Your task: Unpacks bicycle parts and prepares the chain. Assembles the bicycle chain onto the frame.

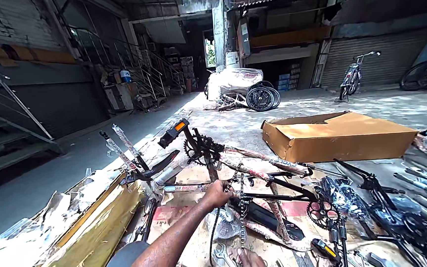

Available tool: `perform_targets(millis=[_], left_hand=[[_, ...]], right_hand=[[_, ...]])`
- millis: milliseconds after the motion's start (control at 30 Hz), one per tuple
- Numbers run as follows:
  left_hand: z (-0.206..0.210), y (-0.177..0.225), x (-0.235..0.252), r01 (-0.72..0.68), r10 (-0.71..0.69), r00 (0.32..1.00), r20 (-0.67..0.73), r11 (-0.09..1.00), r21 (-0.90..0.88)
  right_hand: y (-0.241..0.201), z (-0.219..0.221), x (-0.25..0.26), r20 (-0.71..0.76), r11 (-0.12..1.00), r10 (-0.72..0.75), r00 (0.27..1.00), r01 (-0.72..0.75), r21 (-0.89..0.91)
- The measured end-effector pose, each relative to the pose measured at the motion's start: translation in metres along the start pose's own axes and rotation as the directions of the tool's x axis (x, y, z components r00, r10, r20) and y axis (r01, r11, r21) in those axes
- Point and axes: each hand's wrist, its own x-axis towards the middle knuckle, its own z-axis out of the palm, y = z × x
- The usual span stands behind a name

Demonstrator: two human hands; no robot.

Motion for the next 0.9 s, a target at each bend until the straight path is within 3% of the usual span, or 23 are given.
perform_targets(millis=[100,233,367,467,600,767,833,900], left_hand=[[0.054,-0.061,-0.002,0.012,-0.013,1.000,-0.001,0.995,-0.098],[0.114,-0.139,-0.023,0.114,-0.098,0.991,0.095,0.979,-0.172],[0.145,-0.191,-0.055,0.269,-0.250,0.955,0.162,0.956,-0.114],[0.156,-0.202,-0.072,0.359,-0.345,0.906,0.246,0.933,-0.014],[0.164,-0.202,-0.077,0.357,-0.334,0.917,0.218,0.931,-0.075],[0.174,-0.189,-0.071,0.320,-0.281,0.947,0.158,0.874,-0.366],[0.176,-0.184,-0.066,0.308,-0.268,0.951,0.156,0.872,-0.381],[0.179,-0.184,-0.067,0.316,-0.273,0.946,0.177,0.900,-0.300]], right_hand=[[0.019,-0.023,0.004,0.092,0.994,0.081,0.992,-0.074,-0.086],[0.039,-0.017,0.007,0.146,0.983,0.144,0.979,-0.124,-0.134],[0.062,0.002,0.018,0.062,0.950,0.240,0.969,-0.222,-0.220],[0.069,-0.003,0.027,0.001,0.918,0.329,0.945,-0.319,-0.234],[0.069,-0.011,0.029,-0.130,0.937,0.341,0.931,-0.347,-0.029],[0.054,-0.013,0.013,-0.198,0.918,0.363,0.910,-0.314,0.242],[0.045,-0.012,0.008,-0.068,0.797,0.422,0.904,-0.335,0.502],[0.037,-0.015,0.005,0.130,0.555,0.496,0.859,-0.429,0.712]])
